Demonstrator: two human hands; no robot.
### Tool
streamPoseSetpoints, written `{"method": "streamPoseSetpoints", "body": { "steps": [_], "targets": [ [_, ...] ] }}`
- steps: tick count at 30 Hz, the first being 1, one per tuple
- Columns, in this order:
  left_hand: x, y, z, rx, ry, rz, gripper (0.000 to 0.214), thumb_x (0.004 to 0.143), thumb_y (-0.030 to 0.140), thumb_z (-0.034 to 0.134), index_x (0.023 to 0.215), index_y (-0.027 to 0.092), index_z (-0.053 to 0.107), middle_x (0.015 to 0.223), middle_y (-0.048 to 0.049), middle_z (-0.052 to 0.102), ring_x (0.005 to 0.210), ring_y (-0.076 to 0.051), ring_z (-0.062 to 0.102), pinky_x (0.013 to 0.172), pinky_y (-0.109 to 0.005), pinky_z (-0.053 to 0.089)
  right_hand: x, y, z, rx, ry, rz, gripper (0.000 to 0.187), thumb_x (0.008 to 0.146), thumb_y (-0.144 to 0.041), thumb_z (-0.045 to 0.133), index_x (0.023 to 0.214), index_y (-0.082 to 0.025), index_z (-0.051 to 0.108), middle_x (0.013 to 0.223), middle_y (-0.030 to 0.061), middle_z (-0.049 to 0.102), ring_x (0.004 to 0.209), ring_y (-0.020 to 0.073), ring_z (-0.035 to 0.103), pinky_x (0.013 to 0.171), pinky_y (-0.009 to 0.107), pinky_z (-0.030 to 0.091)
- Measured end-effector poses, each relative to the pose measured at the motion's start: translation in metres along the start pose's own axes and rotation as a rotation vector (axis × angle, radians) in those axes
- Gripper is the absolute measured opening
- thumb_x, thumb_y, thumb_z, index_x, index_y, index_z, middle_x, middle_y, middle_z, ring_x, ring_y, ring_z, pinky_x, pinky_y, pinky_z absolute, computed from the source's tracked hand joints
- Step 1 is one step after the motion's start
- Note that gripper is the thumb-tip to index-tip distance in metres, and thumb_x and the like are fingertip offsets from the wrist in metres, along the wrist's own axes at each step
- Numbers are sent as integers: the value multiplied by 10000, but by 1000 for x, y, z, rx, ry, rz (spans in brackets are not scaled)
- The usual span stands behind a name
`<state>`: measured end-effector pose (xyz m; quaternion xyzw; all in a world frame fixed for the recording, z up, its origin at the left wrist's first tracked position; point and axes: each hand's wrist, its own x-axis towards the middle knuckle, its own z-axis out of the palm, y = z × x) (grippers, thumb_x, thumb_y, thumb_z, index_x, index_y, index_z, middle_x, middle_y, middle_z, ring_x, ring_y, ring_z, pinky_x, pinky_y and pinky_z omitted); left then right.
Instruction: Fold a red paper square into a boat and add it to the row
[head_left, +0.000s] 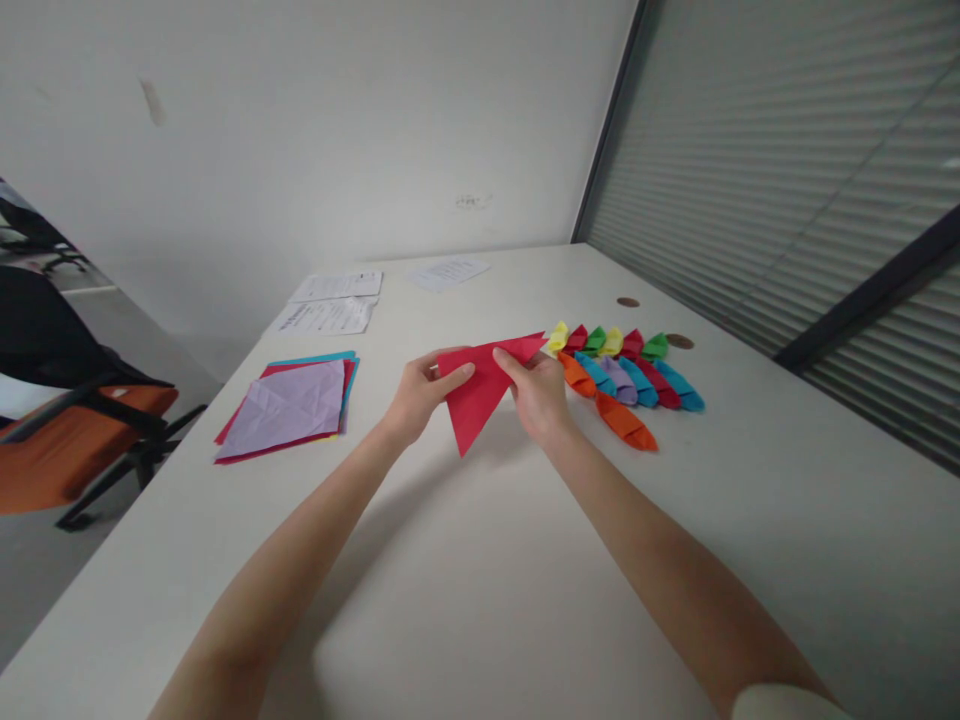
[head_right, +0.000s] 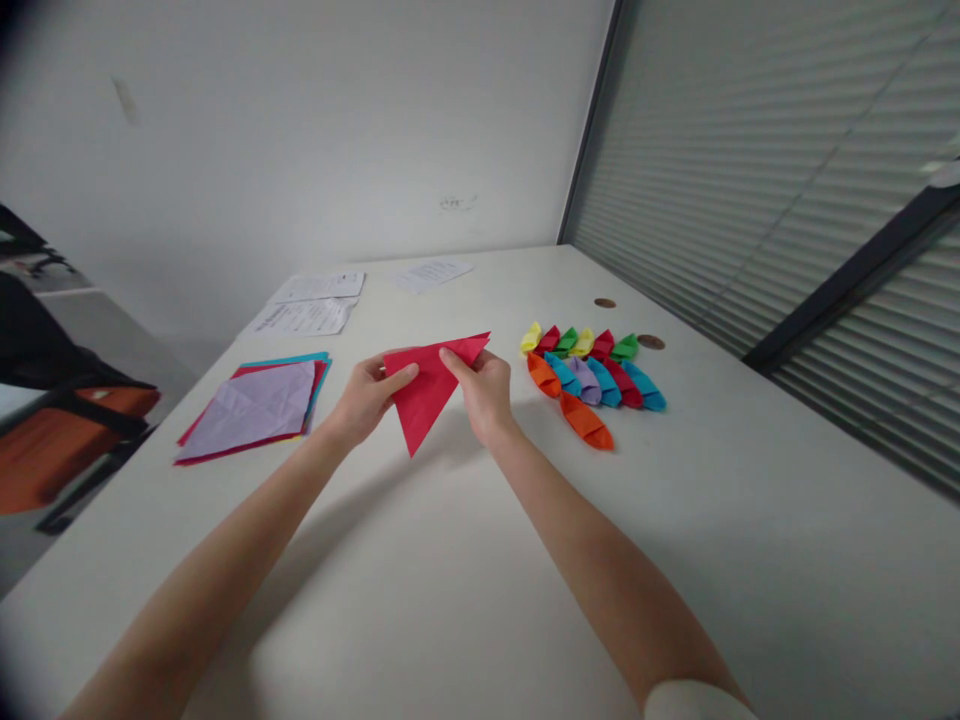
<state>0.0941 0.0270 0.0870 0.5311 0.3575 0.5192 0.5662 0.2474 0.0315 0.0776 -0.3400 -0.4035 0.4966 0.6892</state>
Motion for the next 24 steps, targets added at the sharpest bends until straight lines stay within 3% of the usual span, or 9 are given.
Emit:
{"method": "streamPoseSetpoints", "body": {
  "steps": [4,8,11,14,18,24],
  "targets": [
    [0,-4,2,59,-22,-41,422,593,418,866,847,97,762,811,-104,750,748,-214,683,719,-321,538,-1,2,1,-16,31,-36,295,619,-390,828,780,-192,680,756,34,731,817,236,695,724,355,544],
    [0,-3,3,123,12,-30,403,597,423,859,825,103,767,803,-90,752,689,-181,664,650,-283,524,0,2,0,-17,49,-43,301,612,-392,828,776,-193,671,735,25,723,799,224,692,706,341,544],
    [0,-3,2,150,-47,-56,432,612,453,843,848,100,763,781,-80,742,650,-167,652,608,-275,519,4,-1,-2,-3,71,-68,293,629,-396,813,777,-195,659,765,27,729,811,221,693,716,344,546],
    [-1,-3,1,188,-118,-86,432,617,474,834,793,89,747,655,-54,698,538,-133,605,525,-252,497,8,-3,-5,3,101,-95,304,627,-400,810,785,-193,653,799,36,736,849,225,692,731,345,548],
    [-2,-2,1,252,-117,-53,420,635,496,816,689,96,702,524,-14,615,426,-96,528,431,-218,441,10,-5,-6,-17,102,-103,301,636,-407,803,776,-192,646,813,45,737,877,230,689,744,348,549],
    [-3,1,3,229,-162,-63,461,676,551,768,761,102,709,564,-10,625,451,-92,521,452,-216,437,9,-6,-5,9,118,-121,290,642,-403,802,761,-192,642,800,36,732,872,224,685,745,344,547]
  ]
}}
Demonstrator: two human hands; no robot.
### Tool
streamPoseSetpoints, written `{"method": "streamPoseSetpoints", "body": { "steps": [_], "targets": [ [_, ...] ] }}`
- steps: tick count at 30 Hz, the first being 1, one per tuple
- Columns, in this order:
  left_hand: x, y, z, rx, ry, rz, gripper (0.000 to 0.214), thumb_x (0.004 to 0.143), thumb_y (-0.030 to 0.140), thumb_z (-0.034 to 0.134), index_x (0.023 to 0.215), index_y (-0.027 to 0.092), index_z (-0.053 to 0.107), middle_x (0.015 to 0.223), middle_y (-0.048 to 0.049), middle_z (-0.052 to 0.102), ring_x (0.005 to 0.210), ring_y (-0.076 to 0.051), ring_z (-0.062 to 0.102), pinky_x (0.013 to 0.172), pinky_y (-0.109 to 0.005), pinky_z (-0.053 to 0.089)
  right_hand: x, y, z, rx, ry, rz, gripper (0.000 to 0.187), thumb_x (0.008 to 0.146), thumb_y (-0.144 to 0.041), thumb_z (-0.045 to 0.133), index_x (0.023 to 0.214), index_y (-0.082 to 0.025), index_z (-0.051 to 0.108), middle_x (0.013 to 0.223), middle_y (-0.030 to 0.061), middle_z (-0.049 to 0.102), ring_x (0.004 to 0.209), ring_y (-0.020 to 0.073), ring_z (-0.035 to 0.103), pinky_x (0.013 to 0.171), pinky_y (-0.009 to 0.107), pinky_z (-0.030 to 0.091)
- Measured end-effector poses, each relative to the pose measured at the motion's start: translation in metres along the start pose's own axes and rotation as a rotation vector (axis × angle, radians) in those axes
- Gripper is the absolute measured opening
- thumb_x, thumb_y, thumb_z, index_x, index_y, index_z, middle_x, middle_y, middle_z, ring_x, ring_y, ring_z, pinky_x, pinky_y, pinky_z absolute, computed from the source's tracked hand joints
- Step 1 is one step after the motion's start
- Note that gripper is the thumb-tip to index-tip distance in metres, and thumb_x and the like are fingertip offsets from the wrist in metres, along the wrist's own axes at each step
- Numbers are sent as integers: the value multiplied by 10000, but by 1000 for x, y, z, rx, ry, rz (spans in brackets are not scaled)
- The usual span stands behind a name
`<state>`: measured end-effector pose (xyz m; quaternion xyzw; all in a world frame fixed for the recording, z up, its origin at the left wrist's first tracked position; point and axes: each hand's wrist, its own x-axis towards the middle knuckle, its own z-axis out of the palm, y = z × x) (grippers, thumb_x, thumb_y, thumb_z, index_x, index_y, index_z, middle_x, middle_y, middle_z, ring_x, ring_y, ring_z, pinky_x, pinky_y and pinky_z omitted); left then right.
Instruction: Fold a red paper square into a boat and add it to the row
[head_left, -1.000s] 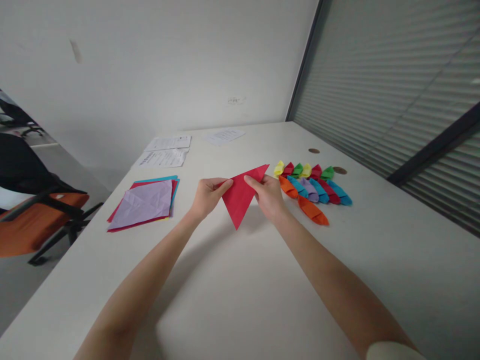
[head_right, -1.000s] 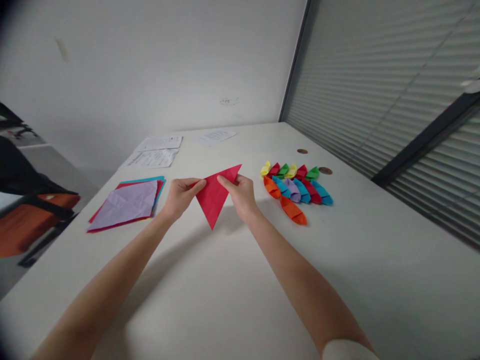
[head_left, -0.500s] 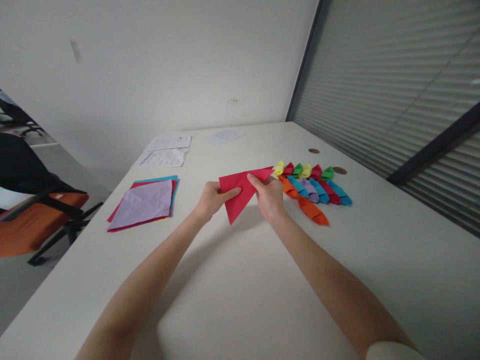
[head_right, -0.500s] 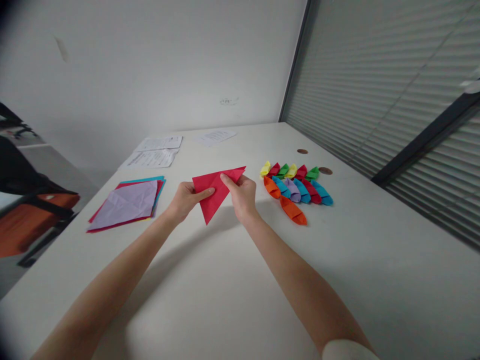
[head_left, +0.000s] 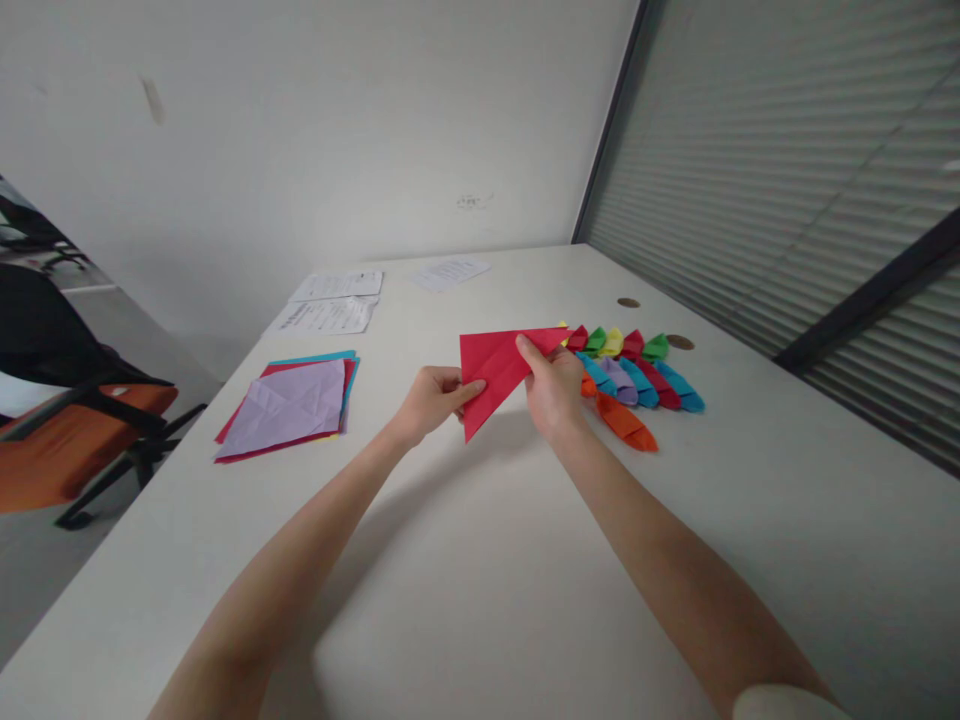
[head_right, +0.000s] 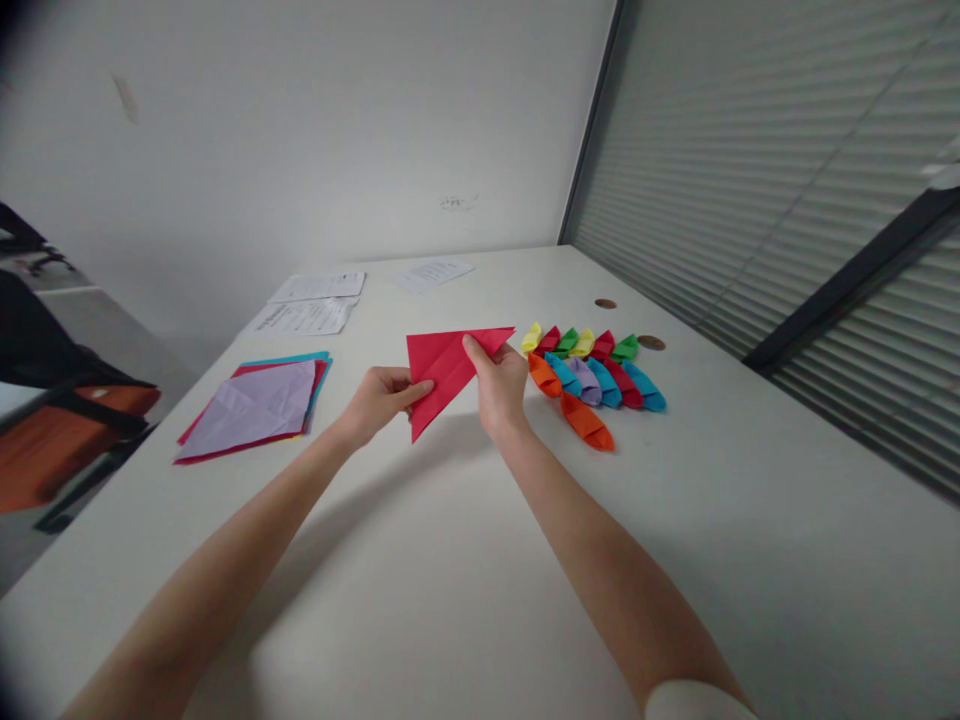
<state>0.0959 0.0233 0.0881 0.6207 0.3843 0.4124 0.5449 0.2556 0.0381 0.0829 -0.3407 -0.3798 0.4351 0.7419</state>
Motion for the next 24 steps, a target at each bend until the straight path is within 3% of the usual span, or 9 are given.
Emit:
{"method": "streamPoseSetpoints", "body": {
  "steps": [3,6,14,20,24],
  "targets": [
    [0,0,2,-17,6,12,494,711,592,721,780,103,716,638,-32,662,525,-106,554,505,-221,450,-2,2,1,15,-15,14,292,639,-393,807,779,-190,650,799,32,732,847,219,687,743,340,546],
    [0,-2,3,1,88,66,479,723,584,713,775,108,715,694,-45,685,591,-123,572,541,-225,443,-6,5,3,-1,-44,56,299,642,-398,806,799,-195,653,803,31,734,824,218,691,726,335,546],
    [1,-3,-1,49,200,127,462,713,572,720,678,111,695,647,-38,665,585,-136,566,524,-233,426,-20,0,10,-86,-197,168,295,615,-413,824,739,-177,698,719,40,725,742,220,685,681,333,530],
    [0,-1,0,-34,80,62,440,690,540,758,793,113,734,719,-52,704,637,-149,614,599,-255,487,-12,2,4,-107,-100,99,318,609,-433,826,738,-173,696,702,26,711,711,197,666,653,318,505],
    [0,-1,-1,18,40,50,411,668,519,782,660,115,704,589,-27,653,517,-105,546,508,-225,437,-3,4,-1,-71,-31,83,297,623,-418,819,739,-180,684,698,11,695,674,173,643,615,300,489]
  ]
}}
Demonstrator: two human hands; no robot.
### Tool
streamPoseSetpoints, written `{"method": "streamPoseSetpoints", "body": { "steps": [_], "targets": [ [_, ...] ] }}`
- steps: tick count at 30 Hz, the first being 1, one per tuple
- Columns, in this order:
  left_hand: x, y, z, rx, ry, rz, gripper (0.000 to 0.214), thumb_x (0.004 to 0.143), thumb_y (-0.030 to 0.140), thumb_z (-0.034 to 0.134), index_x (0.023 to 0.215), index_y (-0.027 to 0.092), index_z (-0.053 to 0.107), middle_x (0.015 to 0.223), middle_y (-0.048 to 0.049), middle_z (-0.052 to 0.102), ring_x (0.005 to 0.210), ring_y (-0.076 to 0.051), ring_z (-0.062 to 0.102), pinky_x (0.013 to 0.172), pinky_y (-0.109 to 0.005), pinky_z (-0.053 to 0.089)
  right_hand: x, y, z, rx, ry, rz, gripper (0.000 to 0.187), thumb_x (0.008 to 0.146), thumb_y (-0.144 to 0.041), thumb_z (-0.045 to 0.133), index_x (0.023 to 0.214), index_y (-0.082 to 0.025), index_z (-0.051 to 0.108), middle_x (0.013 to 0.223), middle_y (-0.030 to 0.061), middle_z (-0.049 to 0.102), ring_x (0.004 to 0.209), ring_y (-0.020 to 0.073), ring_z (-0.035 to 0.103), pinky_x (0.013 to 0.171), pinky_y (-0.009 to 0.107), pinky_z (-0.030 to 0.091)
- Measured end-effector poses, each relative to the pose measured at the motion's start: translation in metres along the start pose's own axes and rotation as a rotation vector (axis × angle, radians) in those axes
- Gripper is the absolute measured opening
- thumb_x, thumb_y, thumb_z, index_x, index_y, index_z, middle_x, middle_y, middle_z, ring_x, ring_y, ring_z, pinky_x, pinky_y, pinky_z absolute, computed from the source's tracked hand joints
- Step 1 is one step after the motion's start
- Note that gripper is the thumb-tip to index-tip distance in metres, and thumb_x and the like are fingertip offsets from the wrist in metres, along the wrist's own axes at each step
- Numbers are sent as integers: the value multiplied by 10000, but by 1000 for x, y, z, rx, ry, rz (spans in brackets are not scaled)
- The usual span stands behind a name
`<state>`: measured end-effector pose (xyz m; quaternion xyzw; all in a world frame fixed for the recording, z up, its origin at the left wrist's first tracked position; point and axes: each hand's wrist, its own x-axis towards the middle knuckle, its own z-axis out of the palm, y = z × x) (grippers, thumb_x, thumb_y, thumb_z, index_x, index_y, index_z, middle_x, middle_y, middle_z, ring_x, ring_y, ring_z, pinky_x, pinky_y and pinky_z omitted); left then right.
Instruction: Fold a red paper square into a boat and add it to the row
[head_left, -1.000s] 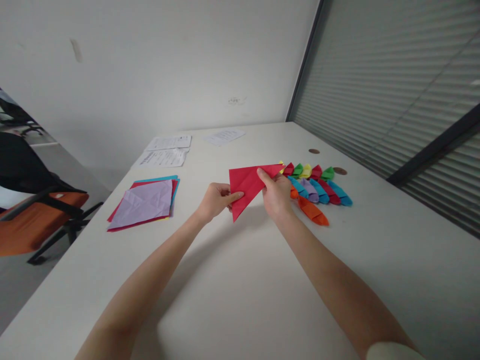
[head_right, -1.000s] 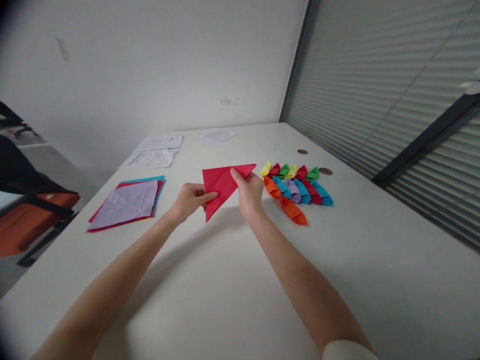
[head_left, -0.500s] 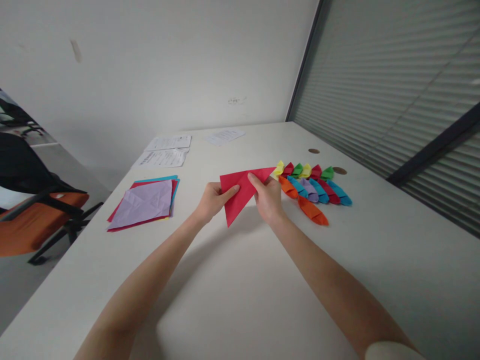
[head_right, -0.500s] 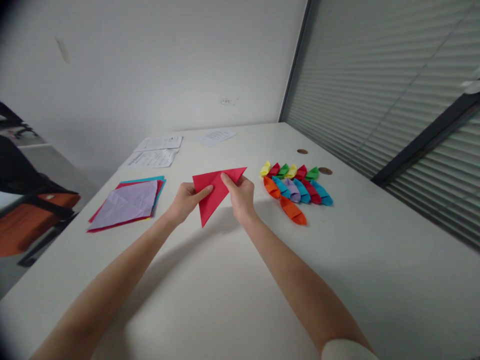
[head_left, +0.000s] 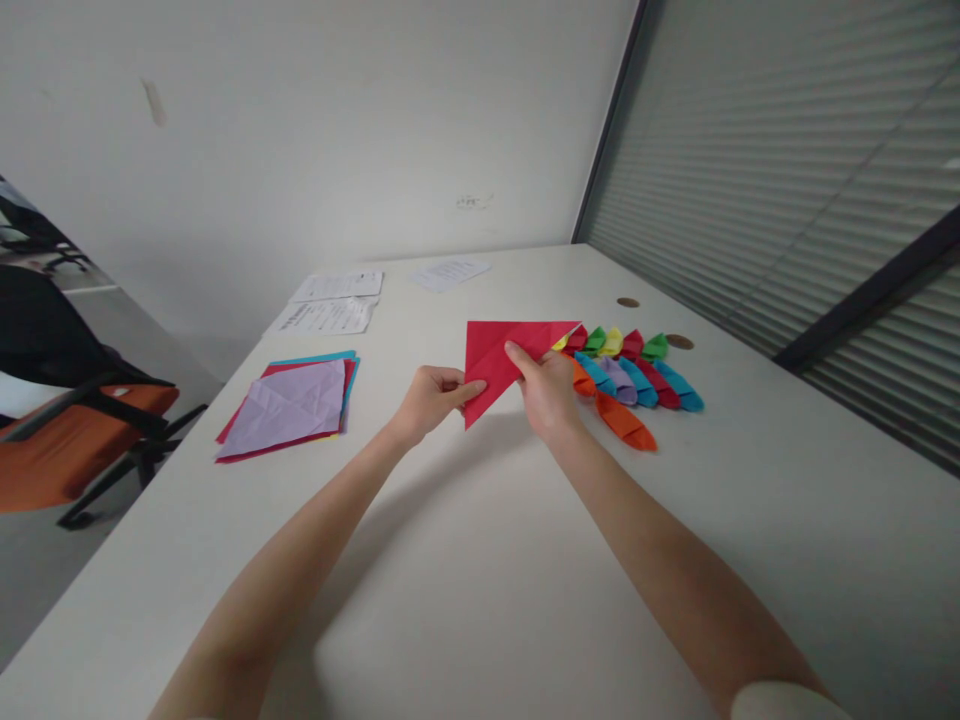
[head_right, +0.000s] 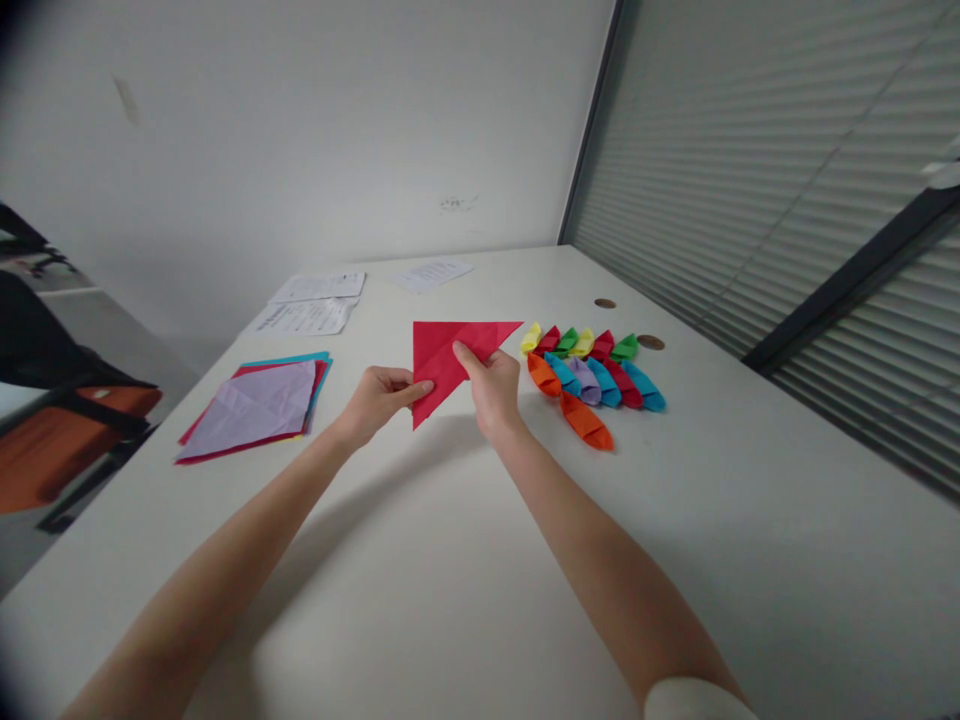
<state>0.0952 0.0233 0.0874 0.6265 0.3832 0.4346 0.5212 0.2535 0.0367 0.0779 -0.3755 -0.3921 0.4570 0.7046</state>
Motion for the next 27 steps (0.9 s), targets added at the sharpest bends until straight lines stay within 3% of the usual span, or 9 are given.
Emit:
{"method": "streamPoseSetpoints", "body": {
  "steps": [6,14,20,27],
  "targets": [
    [-1,0,-2,3,-41,-25,421,631,519,809,681,113,708,569,-45,663,494,-112,569,514,-239,487,7,-2,-5,8,54,-62,283,653,-436,788,673,-209,620,673,-11,669,693,172,640,601,290,477],
    [-1,-2,-4,6,-96,-26,385,693,492,781,692,116,701,586,-56,680,512,-118,599,531,-238,504,7,-4,-5,-27,68,-79,298,660,-466,772,681,-220,606,665,-9,657,702,183,641,606,305,485],
    [-4,7,-5,29,-135,-14,359,711,441,779,600,127,646,529,-37,645,507,-111,597,543,-228,493,7,-8,-4,-2,66,-96,291,664,-458,769,660,-213,613,732,10,692,756,193,655,654,321,500],
    [-1,9,-11,33,-68,-4,349,680,453,785,668,120,683,588,-30,652,514,-100,552,530,-227,451,2,-3,-2,18,-15,-41,280,658,-451,795,722,-214,662,733,3,706,737,182,662,657,309,514]
  ]
}}
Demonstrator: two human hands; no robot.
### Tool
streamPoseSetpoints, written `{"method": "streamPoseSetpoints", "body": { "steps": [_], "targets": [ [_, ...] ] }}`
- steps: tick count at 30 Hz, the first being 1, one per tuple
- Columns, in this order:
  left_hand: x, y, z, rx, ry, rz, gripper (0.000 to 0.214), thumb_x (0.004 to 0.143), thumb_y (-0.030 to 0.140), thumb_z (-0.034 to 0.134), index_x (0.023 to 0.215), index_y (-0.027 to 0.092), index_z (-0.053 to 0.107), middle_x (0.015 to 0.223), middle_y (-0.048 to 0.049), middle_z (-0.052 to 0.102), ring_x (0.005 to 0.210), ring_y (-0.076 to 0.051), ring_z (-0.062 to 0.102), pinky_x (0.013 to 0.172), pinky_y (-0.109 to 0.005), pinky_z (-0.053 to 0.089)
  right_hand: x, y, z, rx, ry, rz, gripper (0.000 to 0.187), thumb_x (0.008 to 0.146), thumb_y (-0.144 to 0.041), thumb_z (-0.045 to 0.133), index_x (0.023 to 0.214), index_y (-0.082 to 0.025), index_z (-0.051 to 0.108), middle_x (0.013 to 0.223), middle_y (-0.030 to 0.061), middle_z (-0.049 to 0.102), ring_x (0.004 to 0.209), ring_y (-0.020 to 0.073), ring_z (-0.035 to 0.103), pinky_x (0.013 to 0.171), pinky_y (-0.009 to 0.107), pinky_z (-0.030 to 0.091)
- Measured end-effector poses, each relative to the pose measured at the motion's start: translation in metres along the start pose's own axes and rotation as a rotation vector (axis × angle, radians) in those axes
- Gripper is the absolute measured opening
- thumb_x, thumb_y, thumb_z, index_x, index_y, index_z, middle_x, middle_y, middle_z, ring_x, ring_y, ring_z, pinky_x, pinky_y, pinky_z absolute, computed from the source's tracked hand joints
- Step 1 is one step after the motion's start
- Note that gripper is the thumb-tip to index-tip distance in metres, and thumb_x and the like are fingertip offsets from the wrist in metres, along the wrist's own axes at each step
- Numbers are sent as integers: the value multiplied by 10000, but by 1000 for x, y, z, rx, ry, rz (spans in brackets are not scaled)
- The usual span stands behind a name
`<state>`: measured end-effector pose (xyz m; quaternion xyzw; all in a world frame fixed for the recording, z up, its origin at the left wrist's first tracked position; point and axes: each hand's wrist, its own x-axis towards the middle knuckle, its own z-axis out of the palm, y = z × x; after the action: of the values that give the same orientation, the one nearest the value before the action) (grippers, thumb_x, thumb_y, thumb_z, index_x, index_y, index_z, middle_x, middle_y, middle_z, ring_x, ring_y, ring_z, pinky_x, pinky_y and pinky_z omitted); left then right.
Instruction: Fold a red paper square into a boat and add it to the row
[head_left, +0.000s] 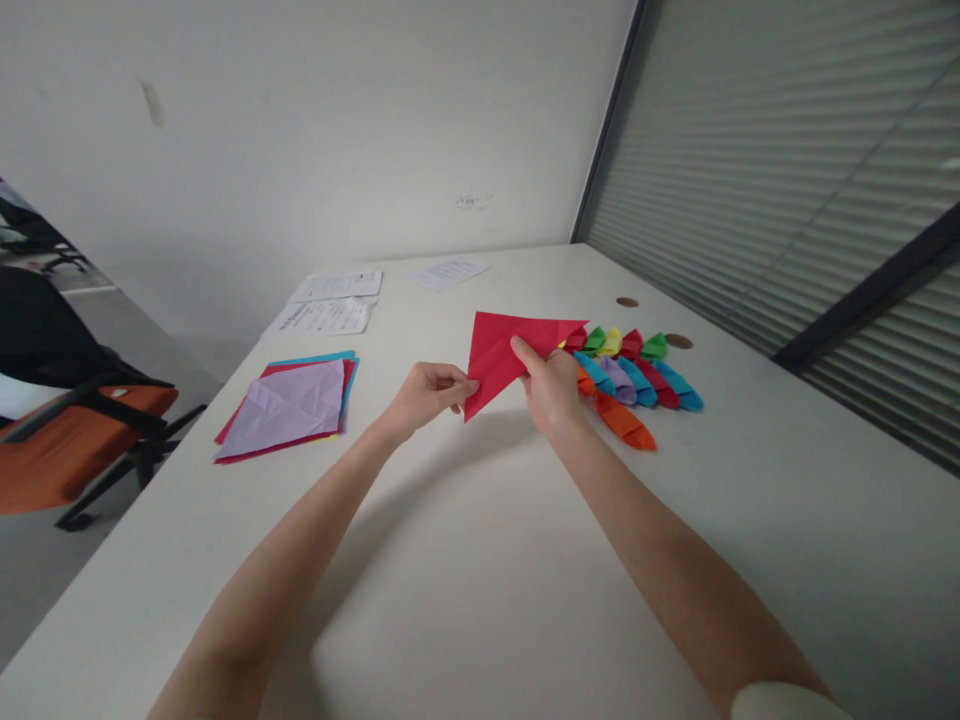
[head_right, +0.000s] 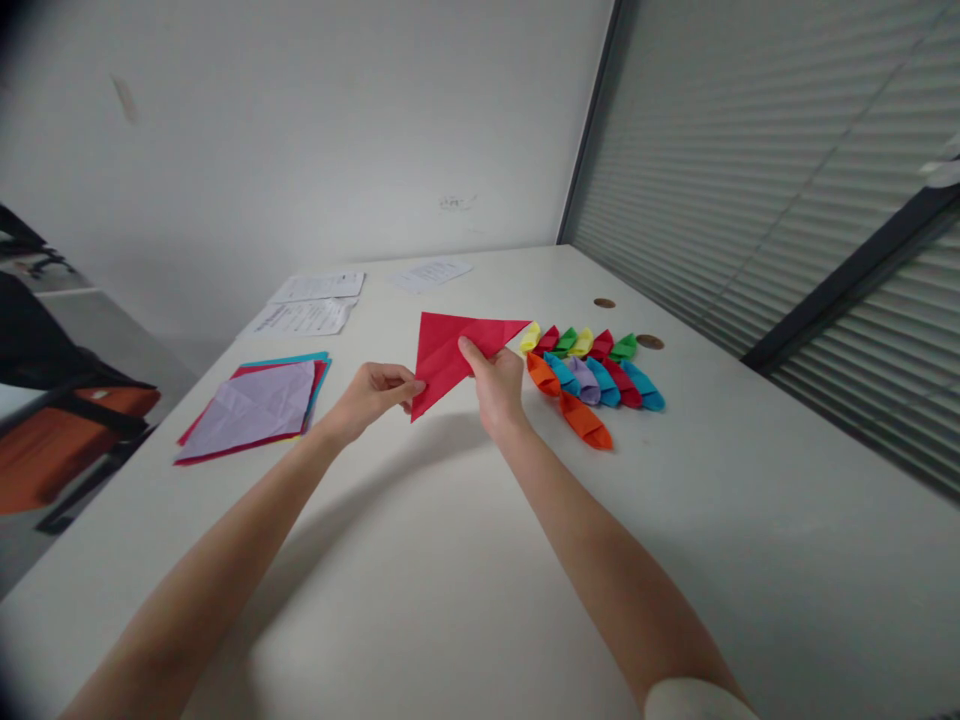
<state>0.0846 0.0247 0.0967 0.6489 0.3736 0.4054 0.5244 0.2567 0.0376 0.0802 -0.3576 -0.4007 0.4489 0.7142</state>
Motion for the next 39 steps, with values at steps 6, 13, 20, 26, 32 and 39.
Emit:
{"method": "streamPoseSetpoints", "body": {
  "steps": [6,13,20,26,32,39],
  "targets": [
    [5,-5,-2,18,39,42,425,643,469,802,530,130,571,514,15,541,493,-73,464,473,-204,316,-6,0,5,-75,-72,22,326,656,-459,794,801,-184,695,783,33,729,782,204,684,702,321,530],
    [4,-4,0,-16,70,46,395,646,458,806,559,131,602,541,6,570,516,-83,483,493,-210,340,-5,-3,4,-64,-44,50,316,638,-438,807,783,-180,695,804,46,738,799,216,690,697,324,536],
    [4,-2,2,-82,110,70,432,667,492,794,879,119,739,831,-80,735,704,-179,647,651,-281,504,-10,-2,7,-24,-141,84,325,619,-403,825,820,-167,729,801,55,749,825,243,697,734,353,538],
    [7,-8,2,-96,135,107,439,675,475,794,917,111,754,864,-89,753,798,-236,684,725,-329,532,-16,-6,10,-131,-185,129,336,589,-424,836,759,-154,730,794,67,754,792,242,694,752,364,532],
    [6,-8,1,-70,143,100,425,683,460,790,914,105,760,860,-90,755,777,-230,686,703,-317,531,-14,-3,8,-115,-181,144,333,592,-418,840,772,-156,739,768,61,750,756,228,689,726,353,528],
    [6,-5,0,-72,126,85,474,672,495,789,934,102,755,839,-87,753,799,-241,687,712,-326,540,-12,-4,6,-142,-215,146,324,618,-413,829,803,-160,748,821,66,759,780,227,689,747,355,530]
  ]
}}
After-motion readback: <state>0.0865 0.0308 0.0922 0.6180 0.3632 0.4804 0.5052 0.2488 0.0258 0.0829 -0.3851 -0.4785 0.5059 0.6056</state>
